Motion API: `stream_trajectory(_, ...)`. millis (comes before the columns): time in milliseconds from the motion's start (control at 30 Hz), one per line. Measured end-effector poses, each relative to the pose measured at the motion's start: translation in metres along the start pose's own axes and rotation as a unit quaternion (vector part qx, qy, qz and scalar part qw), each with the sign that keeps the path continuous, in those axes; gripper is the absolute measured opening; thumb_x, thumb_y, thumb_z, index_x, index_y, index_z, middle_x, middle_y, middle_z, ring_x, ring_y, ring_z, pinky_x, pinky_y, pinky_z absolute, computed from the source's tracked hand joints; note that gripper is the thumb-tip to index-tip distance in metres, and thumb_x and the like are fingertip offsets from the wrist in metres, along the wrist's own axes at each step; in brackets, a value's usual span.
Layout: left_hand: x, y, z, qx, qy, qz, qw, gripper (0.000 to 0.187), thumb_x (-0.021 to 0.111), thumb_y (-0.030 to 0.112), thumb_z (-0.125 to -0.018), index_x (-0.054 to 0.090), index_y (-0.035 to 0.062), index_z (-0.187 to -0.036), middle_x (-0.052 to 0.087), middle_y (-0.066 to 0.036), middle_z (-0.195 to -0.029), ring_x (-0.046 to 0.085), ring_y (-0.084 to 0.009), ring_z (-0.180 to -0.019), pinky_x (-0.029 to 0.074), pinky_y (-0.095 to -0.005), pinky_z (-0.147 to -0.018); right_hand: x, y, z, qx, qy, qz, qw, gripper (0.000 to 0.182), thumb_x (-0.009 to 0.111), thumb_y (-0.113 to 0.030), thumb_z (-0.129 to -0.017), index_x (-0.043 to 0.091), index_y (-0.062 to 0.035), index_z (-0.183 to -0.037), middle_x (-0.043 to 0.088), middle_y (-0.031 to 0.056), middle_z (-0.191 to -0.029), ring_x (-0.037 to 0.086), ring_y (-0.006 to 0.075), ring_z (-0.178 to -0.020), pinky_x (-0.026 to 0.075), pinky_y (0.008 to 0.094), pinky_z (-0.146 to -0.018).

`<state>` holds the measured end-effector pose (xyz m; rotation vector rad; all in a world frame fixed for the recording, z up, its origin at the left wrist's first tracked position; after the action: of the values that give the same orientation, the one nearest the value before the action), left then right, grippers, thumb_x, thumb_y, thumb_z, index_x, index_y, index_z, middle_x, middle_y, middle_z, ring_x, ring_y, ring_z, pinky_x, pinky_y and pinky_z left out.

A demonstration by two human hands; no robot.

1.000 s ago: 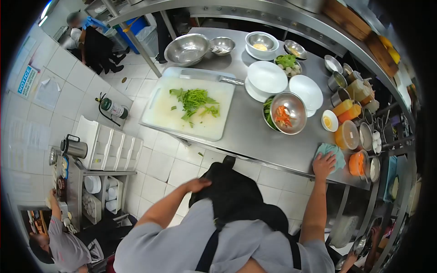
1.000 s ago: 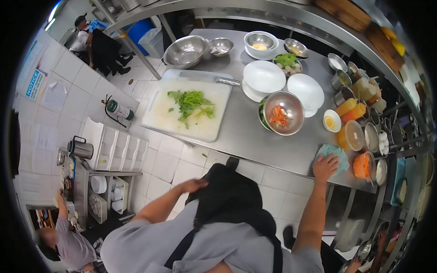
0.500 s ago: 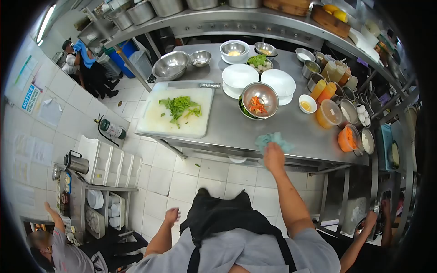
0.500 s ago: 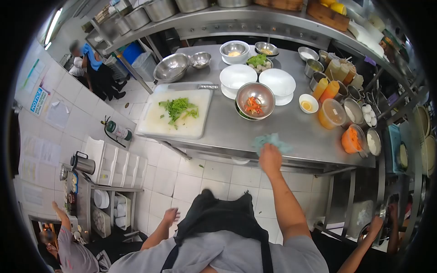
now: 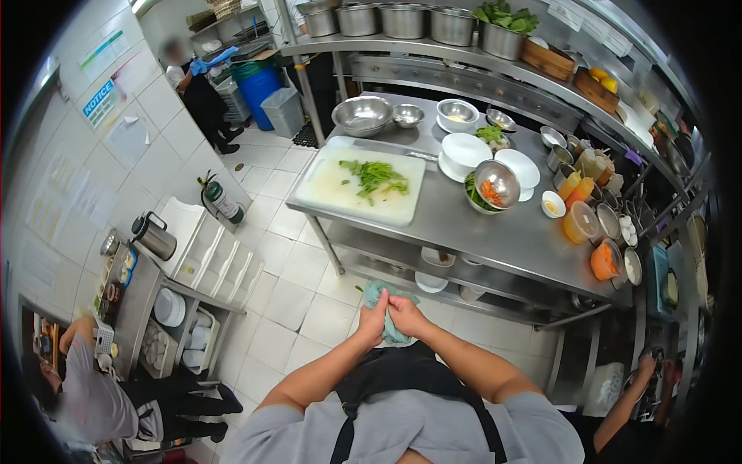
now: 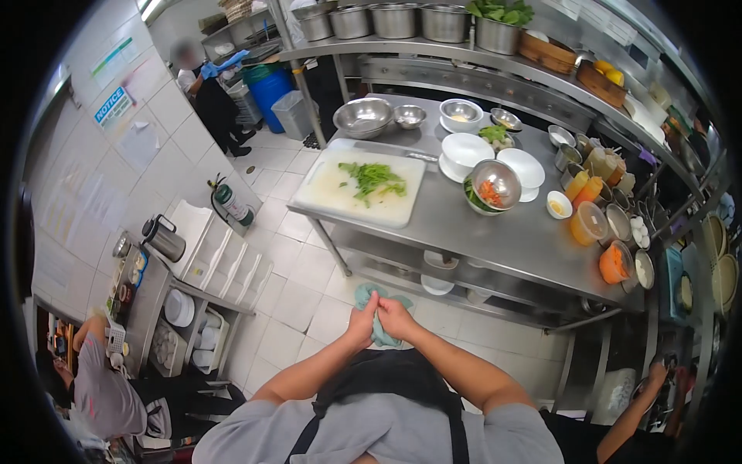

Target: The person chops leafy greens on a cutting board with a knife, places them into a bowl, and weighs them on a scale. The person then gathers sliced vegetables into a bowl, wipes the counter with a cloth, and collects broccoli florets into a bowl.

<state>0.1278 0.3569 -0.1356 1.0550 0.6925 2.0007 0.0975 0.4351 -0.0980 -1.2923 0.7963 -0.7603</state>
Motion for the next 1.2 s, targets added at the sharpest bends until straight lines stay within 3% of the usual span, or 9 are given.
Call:
stream_trajectory(200,-0.118,-0.02,0.027,-0.071,0.073,0.142,0.985,0.053,0.048,0.047,-0.099,0.053,-0.0026,-0.117,0.063,-0.017,-0.106,0.064,-0.0297,-0.095,0.053,-0.0445,-0.085,0.127,-0.009,0.03,-0.107,-0.078,0.214,0.968,0.037,0.048,-0.015,-0.096,0.051,-0.004,-0.131,0.06,0.0268,-0.116,0.056,0.0449,-0.108,0.044,0.0452,-0.096)
stream_trajectory(433,-0.186,-0.005,0.06,-0.166,-0.027,0.222,0.96,0.078,0.019,0.069,-0.096,0.045,0.0076,-0.136,0.052,-0.017,-0.134,0.051,-0.0354,-0.124,0.041,-0.0505,-0.104,0.189,-0.106,0.079,-0.223,-0.112,0.384,0.889,0.069,0.068,-0.027,-0.086,0.038,-0.0179,-0.147,0.034,0.0202,-0.149,0.038,0.042,-0.131,0.033,0.0501,-0.108)
stream_trajectory(600,-0.136,0.012,0.115,-0.171,-0.187,0.178,0.951,0.09,0.023,0.079,-0.089,0.041,0.0075,-0.141,0.047,-0.016,-0.14,0.05,-0.0334,-0.125,0.041,-0.0518,-0.103,0.179,-0.065,0.061,-0.092,-0.16,0.353,0.917,0.063,0.072,-0.026,-0.081,0.048,-0.0168,-0.139,0.044,0.0205,-0.142,0.046,0.0405,-0.125,0.038,0.0456,-0.105)
stream_trajectory(733,-0.126,0.012,0.147,-0.218,-0.293,0.183,0.913,0.087,0.035,0.071,-0.092,0.031,0.0022,-0.147,0.037,-0.02,-0.148,0.048,-0.0377,-0.127,0.043,-0.0527,-0.101,0.094,-0.072,0.042,-0.091,0.026,0.28,0.955,0.041,0.07,-0.016,-0.076,0.061,-0.0079,-0.115,0.067,0.0146,-0.109,0.064,0.0316,-0.101,0.05,0.0379,-0.091)
stream_trajectory(800,-0.185,-0.002,0.118,-0.101,-0.192,-0.041,0.975,0.076,0.046,0.056,-0.096,0.03,0.0018,-0.147,0.04,-0.023,-0.146,0.05,-0.0392,-0.125,0.045,-0.0512,-0.101,0.023,-0.09,0.044,-0.143,0.158,0.283,0.935,0.042,0.069,-0.017,-0.076,0.061,-0.0076,-0.116,0.067,0.0163,-0.106,0.063,0.0346,-0.102,0.049,0.0411,-0.09)
stream_trajectory(867,-0.279,-0.037,0.093,-0.135,-0.055,-0.045,0.988,0.069,0.054,0.043,-0.096,0.03,0.0026,-0.146,0.049,-0.024,-0.138,0.056,-0.0375,-0.117,0.049,-0.0467,-0.096,-0.054,-0.11,0.054,-0.057,0.272,0.255,0.926,0.039,0.07,-0.016,-0.077,0.062,-0.0064,-0.114,0.066,0.0167,-0.108,0.063,0.0332,-0.103,0.049,0.0407,-0.091)
stream_trajectory(1067,-0.484,-0.06,0.123,-0.152,0.197,-0.081,0.965,0.057,0.049,0.042,-0.098,0.036,0.0052,-0.14,0.056,-0.024,-0.127,0.059,-0.0369,-0.111,0.05,-0.0481,-0.092,-0.234,-0.188,0.121,-0.148,0.517,0.344,0.77,0.043,0.071,-0.013,-0.079,0.058,-0.0057,-0.119,0.06,0.0185,-0.114,0.058,0.0343,-0.109,0.046,0.039,-0.095)
stream_trajectory(1133,-0.547,-0.07,0.141,-0.167,0.334,-0.144,0.916,0.048,0.055,0.04,-0.094,0.052,0.0072,-0.128,0.064,-0.016,-0.114,0.065,-0.0295,-0.095,0.053,-0.0456,-0.075,-0.272,-0.203,0.133,-0.152,0.549,0.362,0.738,0.043,0.072,-0.013,-0.08,0.058,-0.0054,-0.12,0.059,0.0184,-0.117,0.058,0.034,-0.11,0.046,0.039,-0.095)
stream_trajectory(1200,-0.581,-0.068,0.147,-0.108,0.263,-0.266,0.921,0.035,0.066,0.039,-0.088,0.063,0.0049,-0.091,0.063,-0.01,-0.072,0.058,-0.0266,-0.055,0.05,-0.0394,-0.046,-0.304,-0.206,0.143,-0.154,0.579,0.378,0.706,0.043,0.073,-0.012,-0.08,0.058,-0.0051,-0.12,0.059,0.0183,-0.12,0.058,0.0338,-0.112,0.046,0.0391,-0.095)
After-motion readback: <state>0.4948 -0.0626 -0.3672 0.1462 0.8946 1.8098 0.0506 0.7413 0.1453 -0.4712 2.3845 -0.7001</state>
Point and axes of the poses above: each hand's wrist, its own z-axis away from the middle knuckle, its own x-axis out of the palm, y = z × x, the point moved 10 cm from there along -z, towards the middle knuckle
